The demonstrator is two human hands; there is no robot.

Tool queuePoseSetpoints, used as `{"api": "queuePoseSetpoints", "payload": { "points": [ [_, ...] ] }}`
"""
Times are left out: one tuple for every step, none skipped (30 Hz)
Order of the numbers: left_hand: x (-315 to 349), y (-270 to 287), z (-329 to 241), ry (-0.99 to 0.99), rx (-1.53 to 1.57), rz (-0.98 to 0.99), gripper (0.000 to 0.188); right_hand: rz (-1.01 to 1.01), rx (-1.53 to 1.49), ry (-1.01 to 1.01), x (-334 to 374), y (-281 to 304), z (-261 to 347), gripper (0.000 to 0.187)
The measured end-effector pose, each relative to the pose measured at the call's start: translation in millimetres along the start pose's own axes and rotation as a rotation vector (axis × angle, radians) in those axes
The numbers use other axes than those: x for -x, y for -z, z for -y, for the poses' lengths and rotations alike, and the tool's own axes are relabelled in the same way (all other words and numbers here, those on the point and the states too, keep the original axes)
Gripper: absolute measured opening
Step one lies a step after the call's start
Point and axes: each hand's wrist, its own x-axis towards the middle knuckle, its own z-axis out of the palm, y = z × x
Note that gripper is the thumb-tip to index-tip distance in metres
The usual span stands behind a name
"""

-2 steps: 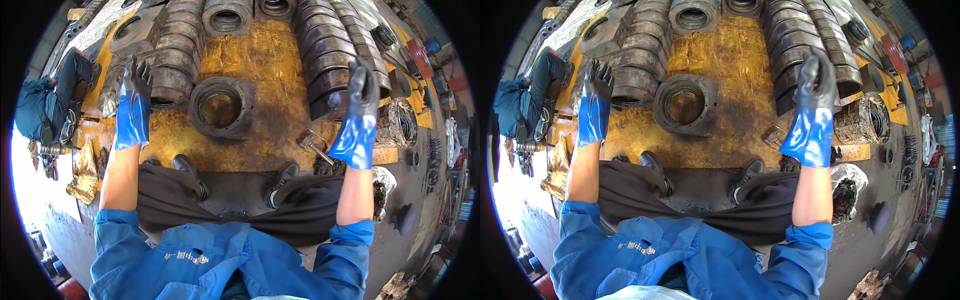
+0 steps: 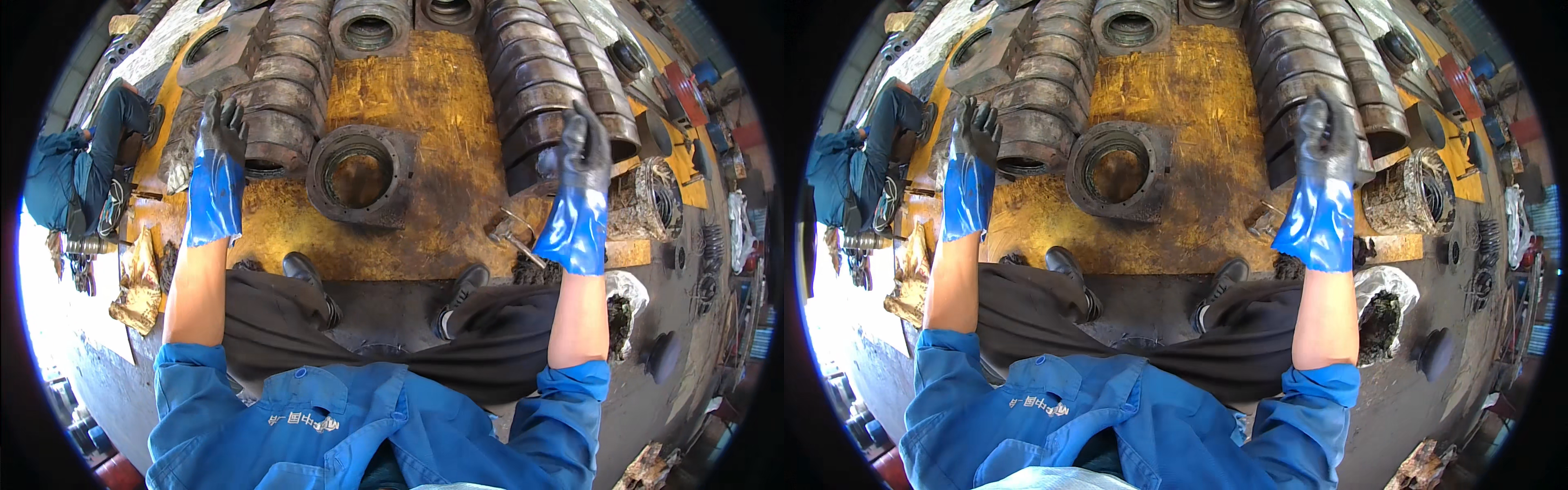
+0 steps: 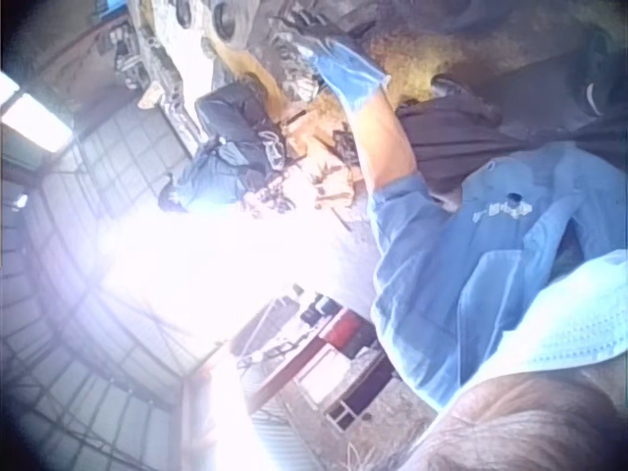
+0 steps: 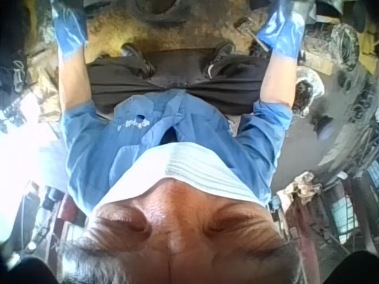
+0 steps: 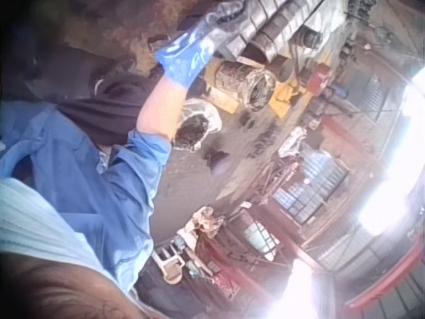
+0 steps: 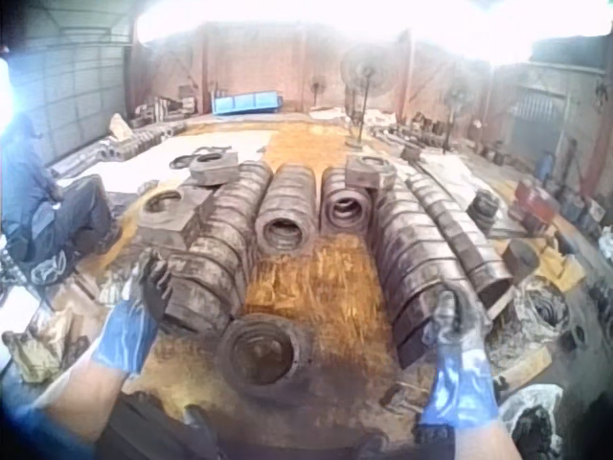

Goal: The person sits on the floor and uses a metal scraper to clean a dark, greasy ring-shaped object. They repeatedly scrape the surface of the ring and then place it on a pile of similar metal parts.

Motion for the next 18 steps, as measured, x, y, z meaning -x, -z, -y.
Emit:
{"api": "queuePoseSetpoints", "payload": {
  "points": [
    [0,4,2,-0.009,-0.010,0.035,0.061,0.016,0.014,-0.013,5,-3,-2,0.036],
    [-1,10,2,-0.017,-0.019,0.072,0.068,0.029,0.024,-0.009,7,-8,-4,0.038],
    [-1,15,3,-0.025,-0.026,0.111,0.075,0.037,0.022,-0.049,12,-11,-5,0.038],
    [-3,17,1,-0.032,-0.030,0.102,0.076,0.041,0.013,-0.076,10,-15,2,0.039],
    [-1,14,1,-0.029,-0.026,0.092,0.076,0.043,0.009,-0.109,9,-18,9,0.039],
    [-1,10,1,-0.026,-0.022,0.083,0.077,0.053,-0.038,-0.139,11,-20,19,0.038],
    [1,5,4,-0.016,-0.019,0.080,0.077,0.028,0.064,0.028,7,-19,10,0.037],
    [-1,5,6,-0.005,-0.020,0.081,0.070,-0.014,0.167,0.193,3,-20,2,0.035],
    [-3,7,8,0.007,-0.022,0.082,0.064,0.036,0.145,0.128,8,-18,-5,0.035],
    [-4,8,10,0.015,-0.022,0.079,0.058,0.049,0.152,0.148,8,-21,-5,0.035],
    [-4,9,13,0.027,-0.034,0.076,0.059,0.063,0.159,0.168,8,-23,-5,0.036],
    [-5,10,17,0.038,-0.047,0.073,0.060,0.054,0.130,0.187,10,-22,-4,0.031],
    [-3,8,19,0.048,-0.056,0.072,0.061,0.056,0.154,0.181,11,-20,-2,0.031],
    [-1,7,22,0.064,-0.056,0.081,0.068,0.057,0.178,0.176,11,-17,-2,0.031],
    [0,5,25,0.077,-0.067,0.082,0.067,0.059,0.202,0.171,11,-15,-4,0.031],
    [1,3,26,0.083,-0.075,0.078,0.066,0.064,0.193,0.161,10,-14,-6,0.032],
    [3,2,26,0.089,-0.083,0.074,0.065,0.078,0.186,0.148,11,-13,-6,0.035],
    [4,2,25,0.102,-0.082,0.065,0.064,0.092,0.179,0.135,11,-12,-7,0.038]
  ]
}}
